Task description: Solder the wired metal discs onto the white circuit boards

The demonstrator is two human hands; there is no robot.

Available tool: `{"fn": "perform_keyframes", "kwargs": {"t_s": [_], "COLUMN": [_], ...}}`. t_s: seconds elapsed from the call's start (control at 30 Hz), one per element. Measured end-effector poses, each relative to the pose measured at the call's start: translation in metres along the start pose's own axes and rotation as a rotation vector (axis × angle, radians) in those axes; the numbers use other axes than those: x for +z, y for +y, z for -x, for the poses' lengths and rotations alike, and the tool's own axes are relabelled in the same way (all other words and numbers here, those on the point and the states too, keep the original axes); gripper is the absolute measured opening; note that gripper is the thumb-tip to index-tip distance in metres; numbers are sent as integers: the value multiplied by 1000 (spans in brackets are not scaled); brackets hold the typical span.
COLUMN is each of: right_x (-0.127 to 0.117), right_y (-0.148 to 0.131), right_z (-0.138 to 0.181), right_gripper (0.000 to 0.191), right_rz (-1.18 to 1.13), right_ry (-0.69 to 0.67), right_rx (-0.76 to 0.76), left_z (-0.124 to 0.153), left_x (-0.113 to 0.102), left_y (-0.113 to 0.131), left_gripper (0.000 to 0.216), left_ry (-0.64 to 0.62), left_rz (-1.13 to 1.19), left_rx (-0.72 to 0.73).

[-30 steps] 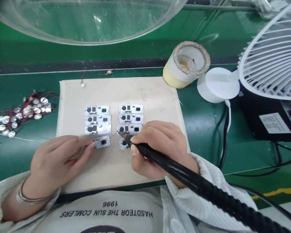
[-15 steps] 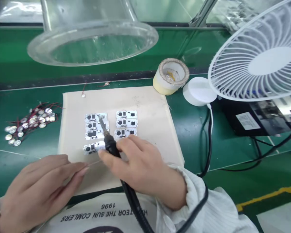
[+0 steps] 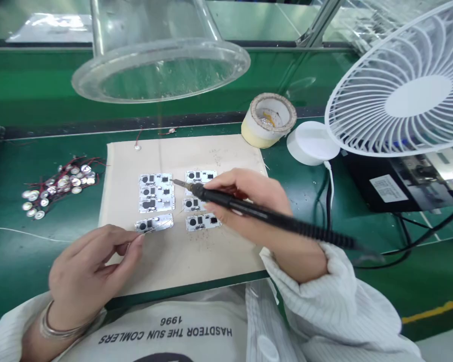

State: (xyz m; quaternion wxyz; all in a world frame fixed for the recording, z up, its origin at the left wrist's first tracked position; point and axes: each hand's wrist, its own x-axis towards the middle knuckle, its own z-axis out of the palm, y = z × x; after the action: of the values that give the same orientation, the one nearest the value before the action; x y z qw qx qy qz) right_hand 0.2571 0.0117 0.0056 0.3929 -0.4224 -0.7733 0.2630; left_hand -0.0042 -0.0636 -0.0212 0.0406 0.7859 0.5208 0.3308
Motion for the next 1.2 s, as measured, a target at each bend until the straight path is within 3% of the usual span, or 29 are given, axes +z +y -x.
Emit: {"fn": "perform_keyframes", "kwargs": {"t_s": [0.13,0.23,0.43,0.93,1.2], "right_x": [9,18,22,25,27], "right_y": [19,25,24,26,24], "right_z": [-2,6,11,10,7], "right_gripper": [10,4,10,8,7], "right_rz": [-117,-209,-226,-208,-158], "right_ry": [232,316,251,167,198], "right_rx": [24,41,-64,3,8], "left_z": [0,2,4,2,0], "left_x": [6,8,9,9,11], "left_y": [-5,-9,-13,-12,-12], "left_gripper": [11,11,8,8,7], "left_ry": [-12,-12,-8,-9,-25], "left_rz": [-38,-58,-56,-55,-50], "left_rx": [2,-2,15,-10,-9]}}
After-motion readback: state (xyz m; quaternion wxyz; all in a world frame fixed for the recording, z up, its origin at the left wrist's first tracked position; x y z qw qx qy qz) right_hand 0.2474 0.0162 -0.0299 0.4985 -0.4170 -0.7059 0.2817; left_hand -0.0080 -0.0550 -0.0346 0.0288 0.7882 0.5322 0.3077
